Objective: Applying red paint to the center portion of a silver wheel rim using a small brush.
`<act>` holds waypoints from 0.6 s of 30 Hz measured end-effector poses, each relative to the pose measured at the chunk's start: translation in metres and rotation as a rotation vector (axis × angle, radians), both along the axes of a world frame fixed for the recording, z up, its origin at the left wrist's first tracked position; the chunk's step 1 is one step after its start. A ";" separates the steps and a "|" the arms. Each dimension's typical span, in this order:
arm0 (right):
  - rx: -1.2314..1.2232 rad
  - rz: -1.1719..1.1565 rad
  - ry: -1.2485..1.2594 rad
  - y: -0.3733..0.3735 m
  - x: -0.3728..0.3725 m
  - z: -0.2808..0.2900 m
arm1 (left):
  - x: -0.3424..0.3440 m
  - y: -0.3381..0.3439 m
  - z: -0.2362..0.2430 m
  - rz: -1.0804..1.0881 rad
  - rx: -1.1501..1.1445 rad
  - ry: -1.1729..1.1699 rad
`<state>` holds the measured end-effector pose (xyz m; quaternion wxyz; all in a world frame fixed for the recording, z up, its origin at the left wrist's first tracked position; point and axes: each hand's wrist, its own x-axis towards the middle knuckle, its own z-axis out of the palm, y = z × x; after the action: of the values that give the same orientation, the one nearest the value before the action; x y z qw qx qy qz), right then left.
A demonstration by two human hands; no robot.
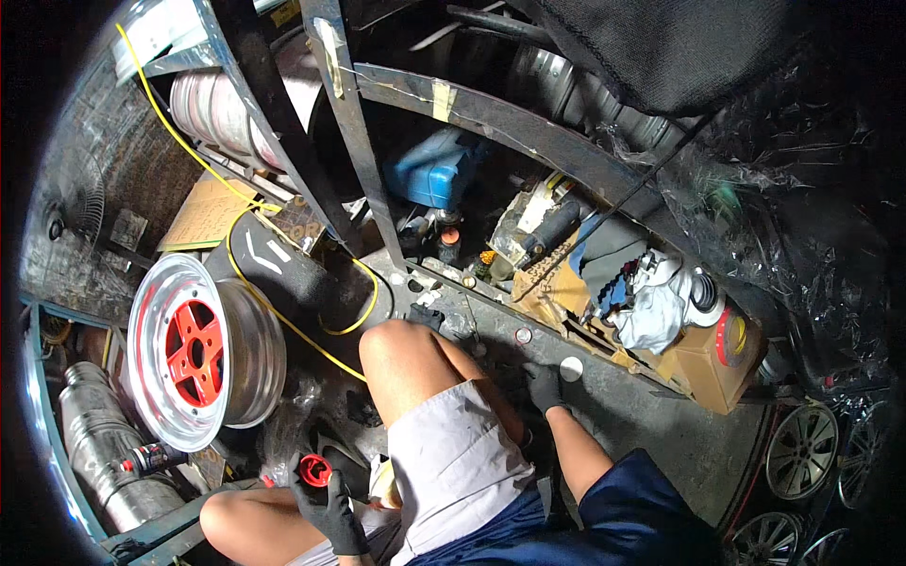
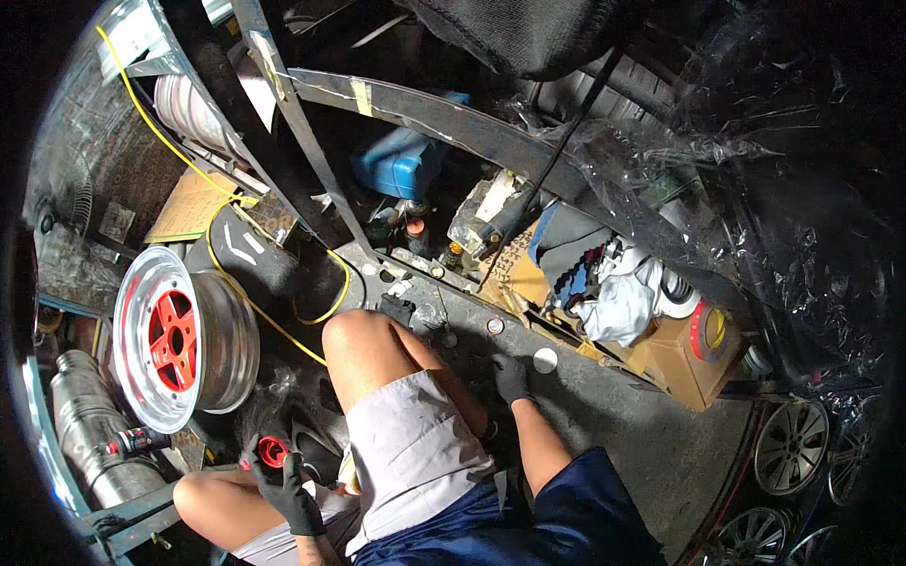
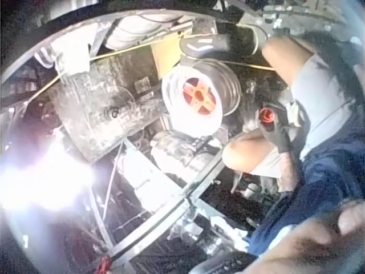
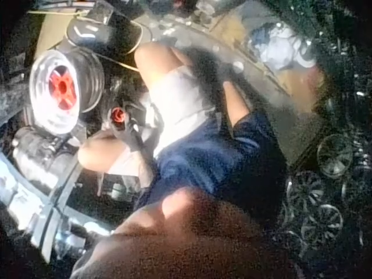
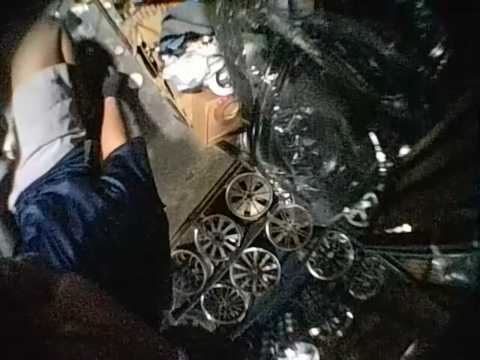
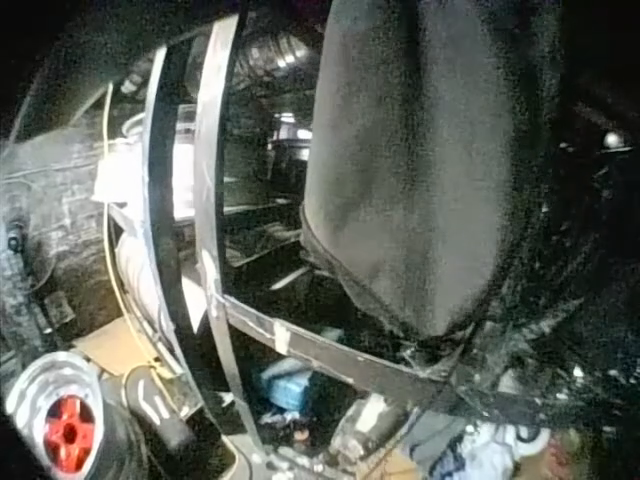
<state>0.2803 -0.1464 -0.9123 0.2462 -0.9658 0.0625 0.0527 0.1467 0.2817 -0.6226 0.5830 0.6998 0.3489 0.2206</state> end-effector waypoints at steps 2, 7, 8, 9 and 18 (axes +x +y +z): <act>0.048 0.048 -0.087 0.014 0.001 0.003 | -0.003 0.004 0.004 0.011 0.068 0.017; 0.113 0.072 0.004 0.015 0.008 0.018 | -0.002 0.002 0.005 -0.024 0.093 0.026; 0.124 0.079 0.022 0.018 0.009 0.023 | -0.003 0.003 0.003 -0.048 0.111 0.021; 0.126 0.087 0.026 0.023 0.010 0.032 | -0.004 0.004 0.002 -0.040 0.114 0.025; 0.339 0.107 0.114 0.017 0.022 0.035 | 0.005 -0.003 0.015 -0.023 -0.043 -0.012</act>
<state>0.3018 -0.1293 -0.8778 0.3984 -0.9078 0.0152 0.1299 0.1513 0.2783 -0.6075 0.6026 0.6897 0.3418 0.2105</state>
